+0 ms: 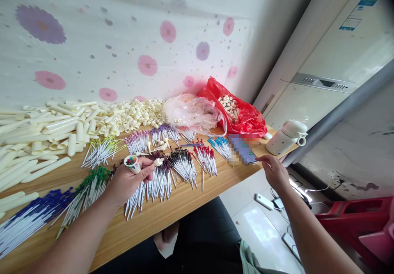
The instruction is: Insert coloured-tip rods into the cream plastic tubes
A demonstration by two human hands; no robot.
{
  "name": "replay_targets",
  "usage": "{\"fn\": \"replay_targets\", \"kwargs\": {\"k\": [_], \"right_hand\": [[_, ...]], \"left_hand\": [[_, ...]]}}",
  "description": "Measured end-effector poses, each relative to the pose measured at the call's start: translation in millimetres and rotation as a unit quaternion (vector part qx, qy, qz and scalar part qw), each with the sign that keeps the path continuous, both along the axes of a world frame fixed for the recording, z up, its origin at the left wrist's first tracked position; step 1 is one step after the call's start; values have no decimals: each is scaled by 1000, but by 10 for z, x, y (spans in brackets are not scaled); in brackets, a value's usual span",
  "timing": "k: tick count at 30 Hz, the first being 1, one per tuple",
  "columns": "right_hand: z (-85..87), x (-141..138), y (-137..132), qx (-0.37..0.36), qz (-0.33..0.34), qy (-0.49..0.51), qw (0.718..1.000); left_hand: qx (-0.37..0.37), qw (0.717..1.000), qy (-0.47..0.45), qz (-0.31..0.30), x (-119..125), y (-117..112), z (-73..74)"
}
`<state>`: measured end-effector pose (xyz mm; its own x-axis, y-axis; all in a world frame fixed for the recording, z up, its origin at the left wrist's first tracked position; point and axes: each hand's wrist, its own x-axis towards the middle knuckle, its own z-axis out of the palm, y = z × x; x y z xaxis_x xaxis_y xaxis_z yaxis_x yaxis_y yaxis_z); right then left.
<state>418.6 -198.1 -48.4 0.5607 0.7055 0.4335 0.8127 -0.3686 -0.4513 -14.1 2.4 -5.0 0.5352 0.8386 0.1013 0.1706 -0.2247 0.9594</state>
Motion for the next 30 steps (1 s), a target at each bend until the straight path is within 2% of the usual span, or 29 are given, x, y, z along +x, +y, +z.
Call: {"fn": "replay_targets", "kwargs": {"k": [7,30], "right_hand": [[-57,4,78,-53,27,-30,998],[-56,-70,82,-95,35,-52,993]], "left_hand": [[24,1000,16,0,-23,48,-63],[30,999,32,-8,-60,69,-104]]}}
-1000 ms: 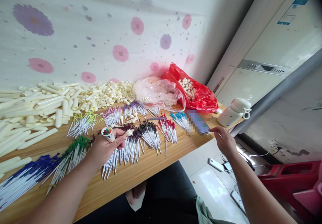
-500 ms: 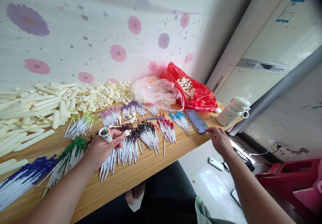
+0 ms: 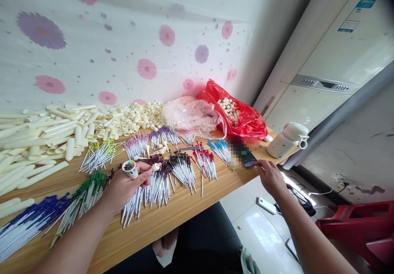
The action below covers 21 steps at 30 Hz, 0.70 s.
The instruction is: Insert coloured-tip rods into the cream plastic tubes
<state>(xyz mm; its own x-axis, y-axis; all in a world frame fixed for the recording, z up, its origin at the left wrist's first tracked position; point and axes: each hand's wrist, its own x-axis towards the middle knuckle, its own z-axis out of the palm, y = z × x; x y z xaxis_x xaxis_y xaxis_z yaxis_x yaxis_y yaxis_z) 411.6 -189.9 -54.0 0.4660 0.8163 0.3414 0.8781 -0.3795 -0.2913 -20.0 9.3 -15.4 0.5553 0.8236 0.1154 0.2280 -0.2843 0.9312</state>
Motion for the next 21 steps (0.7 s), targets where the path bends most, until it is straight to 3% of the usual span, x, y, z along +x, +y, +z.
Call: {"fn": "replay_targets", "kwargs": {"k": [21], "right_hand": [[-51,3,36,1,-20,-37,999]], "left_hand": [[-21,1000,-7,15,57,-78,149]]}}
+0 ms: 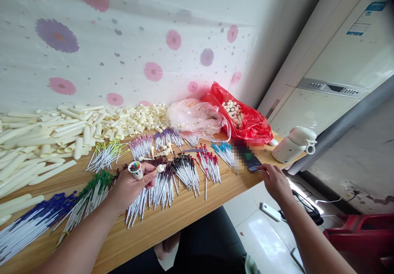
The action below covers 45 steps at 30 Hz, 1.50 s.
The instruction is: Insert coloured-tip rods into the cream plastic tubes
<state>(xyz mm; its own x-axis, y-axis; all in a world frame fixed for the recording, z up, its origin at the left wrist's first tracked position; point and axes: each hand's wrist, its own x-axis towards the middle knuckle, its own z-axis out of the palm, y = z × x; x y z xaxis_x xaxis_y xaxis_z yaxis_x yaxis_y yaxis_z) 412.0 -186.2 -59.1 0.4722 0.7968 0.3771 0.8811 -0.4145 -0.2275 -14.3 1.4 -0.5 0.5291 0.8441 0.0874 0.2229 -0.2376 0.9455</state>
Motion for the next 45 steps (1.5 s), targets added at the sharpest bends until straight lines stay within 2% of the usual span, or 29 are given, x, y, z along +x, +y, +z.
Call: {"fn": "replay_targets", "kwargs": {"k": [10,22,33,45], "right_hand": [[-19,18,11,-4,-10,-4,1000],[7,-32,27,-5,-13,-6,1000],[-56,6,19,0,-13,-12,1000],[-20,-15,30,2,-11,-20,1000]], "left_hand": [[6,1000,-9,-7,-25,26,-62],[1,1000,-26,-15,-42,41,-71],[-8,1000,-21,-21,-47,36,-62],[-16,999,-27,-20,-55,53,-79]]}}
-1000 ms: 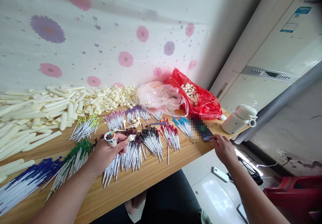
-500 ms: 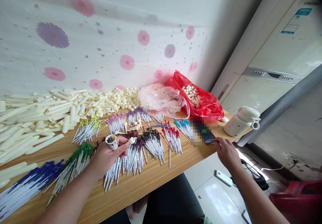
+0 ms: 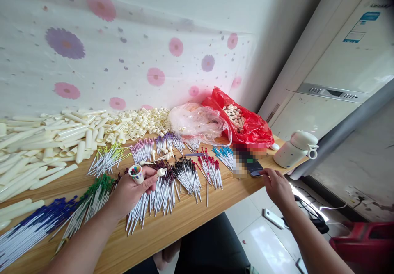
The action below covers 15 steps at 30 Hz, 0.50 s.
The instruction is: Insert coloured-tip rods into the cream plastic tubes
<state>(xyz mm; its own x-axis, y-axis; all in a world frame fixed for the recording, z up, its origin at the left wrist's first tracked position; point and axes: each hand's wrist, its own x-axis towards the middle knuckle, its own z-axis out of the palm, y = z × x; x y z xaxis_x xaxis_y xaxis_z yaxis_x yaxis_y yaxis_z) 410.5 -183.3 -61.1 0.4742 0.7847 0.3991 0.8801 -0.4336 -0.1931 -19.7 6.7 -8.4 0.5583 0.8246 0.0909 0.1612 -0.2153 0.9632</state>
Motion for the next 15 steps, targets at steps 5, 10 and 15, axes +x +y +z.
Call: {"fn": "replay_targets", "kwargs": {"k": [5,10,15], "right_hand": [[-8,-7,3,2,-1,0,1000],[-14,-11,-1,-1,-5,2,1000],[-23,12,-7,-4,2,5,1000]], "left_hand": [[3,1000,2,-6,-12,16,-36],[4,1000,3,-4,-7,8,-20],[-2,1000,2,6,-1,-9,-1]]}}
